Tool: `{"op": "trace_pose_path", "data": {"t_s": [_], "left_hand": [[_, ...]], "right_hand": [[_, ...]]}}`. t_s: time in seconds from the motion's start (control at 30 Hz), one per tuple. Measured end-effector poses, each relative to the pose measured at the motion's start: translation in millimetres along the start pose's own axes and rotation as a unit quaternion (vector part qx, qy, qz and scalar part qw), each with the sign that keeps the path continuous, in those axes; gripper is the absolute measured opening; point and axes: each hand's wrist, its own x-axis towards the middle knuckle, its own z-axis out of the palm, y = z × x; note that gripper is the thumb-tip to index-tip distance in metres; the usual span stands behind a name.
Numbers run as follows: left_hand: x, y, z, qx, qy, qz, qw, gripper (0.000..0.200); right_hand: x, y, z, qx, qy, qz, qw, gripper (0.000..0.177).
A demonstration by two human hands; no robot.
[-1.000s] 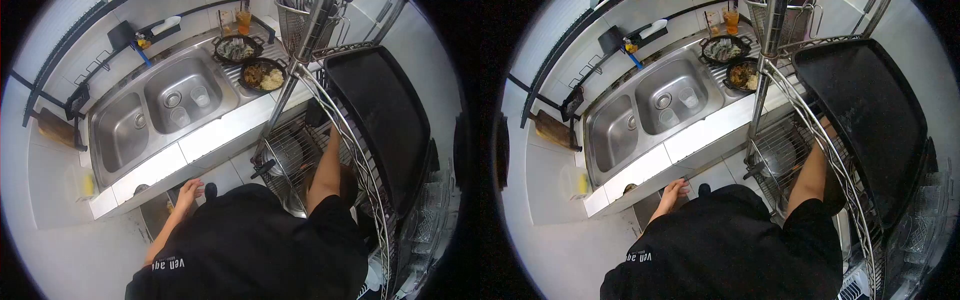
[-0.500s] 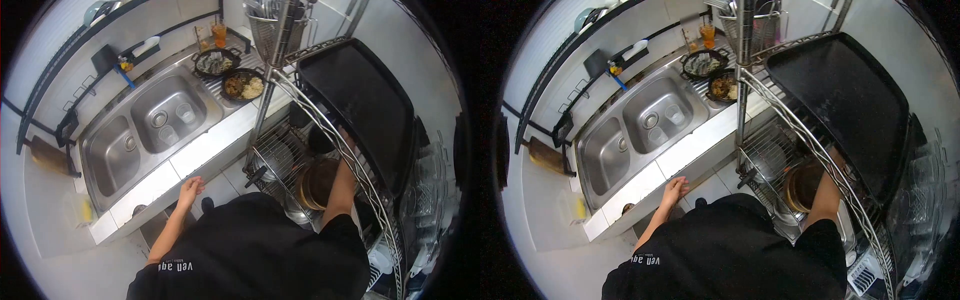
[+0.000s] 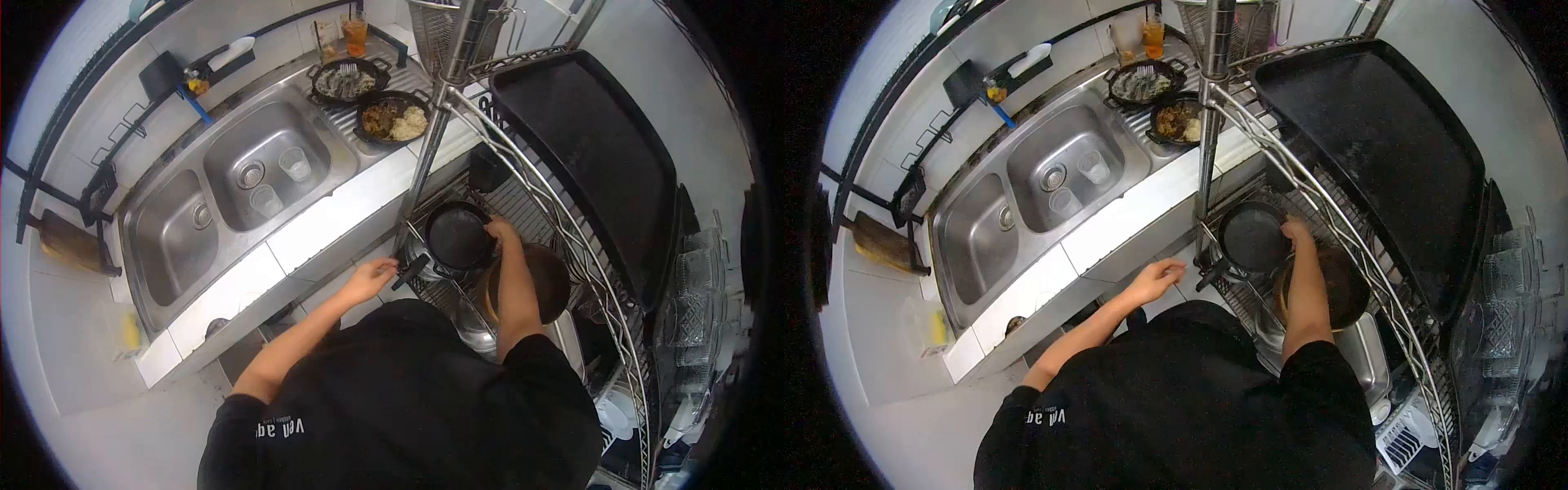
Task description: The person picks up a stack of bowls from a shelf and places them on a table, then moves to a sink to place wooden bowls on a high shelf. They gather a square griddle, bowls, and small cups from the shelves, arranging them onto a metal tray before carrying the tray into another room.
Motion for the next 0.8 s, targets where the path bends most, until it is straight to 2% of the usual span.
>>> {"op": "trace_pose_path", "data": {"t_s": [0.03, 0.1, 0.2, 0.23, 0.27, 0.3, 0.33, 0.37, 0.43, 0.47, 0.53, 0.73, 0.8], "left_hand": [[9.8, 6.8, 7.7, -0.010, -0.014, 0.031, 0.999, 0.034], [33.9, -3.3, 26.2, -0.029, -0.024, 0.038, 0.999, 0.034], [36.7, -23.7, 39.3, -0.093, -0.040, 0.033, 0.994, 0.033], [32.5, -28.7, 42.5, -0.133, -0.048, 0.021, 0.990, 0.032], [26.2, -24.3, 36.9, -0.093, -0.060, -0.005, 0.994, 0.033], [20.0, -16.6, 33.2, -0.101, -0.055, -0.011, 0.993, 0.033], [13.3, -8.1, 30.0, -0.108, -0.046, -0.020, 0.993, 0.034], [7.5, -0.5, 27.0, -0.115, -0.034, -0.030, 0.992, 0.035], [-7.2, 10.4, 20.5, -0.122, -0.034, -0.030, 0.992, 0.036], [-15.9, 16.0, 16.3, -0.172, -0.030, -0.042, 0.984, 0.035], [-33.1, 26.3, 5.7, -0.238, -0.015, -0.083, 0.968, 0.036], [-123.5, -6.8, -24.6, -0.306, 0.154, -0.160, 0.926, 0.035], [-155.0, -16.0, -33.2, -0.379, 0.243, -0.193, 0.872, 0.034]], "right_hand": [[30.3, 8.7, 5.0, -0.084, 0.010, 0.010, 0.996, 0.058], [6.9, -3.9, 4.6, -0.057, 0.055, 0.082, 0.993, 0.053], [5.5, -16.4, -25.2, -0.151, 0.014, 0.051, 0.987, 0.048], [-4.9, -25.9, -37.2, -0.174, 0.073, -0.011, 0.982, 0.049], [-9.4, -39.3, -47.7, -0.196, 0.129, -0.075, 0.969, 0.050], [-0.8, -48.7, -56.9, -0.113, 0.238, -0.163, 0.951, 0.055], [8.1, -57.6, -66.0, -0.048, 0.332, -0.260, 0.905, 0.060], [37.0, -70.7, -78.5, -0.082, 0.423, -0.266, 0.862, 0.073], [42.0, -107.4, -108.7, 0.002, 0.360, -0.234, 0.903, 0.083], [43.8, -126.3, -123.9, 0.044, 0.331, -0.214, 0.918, 0.089], [50.6, -138.1, -121.4, 0.041, 0.329, -0.218, 0.918, 0.086], [107.3, -167.8, -121.7, 0.065, 0.464, -0.257, 0.845, 0.070], [114.3, -169.2, -114.2, 0.086, 0.506, -0.259, 0.819, 0.065]]}}
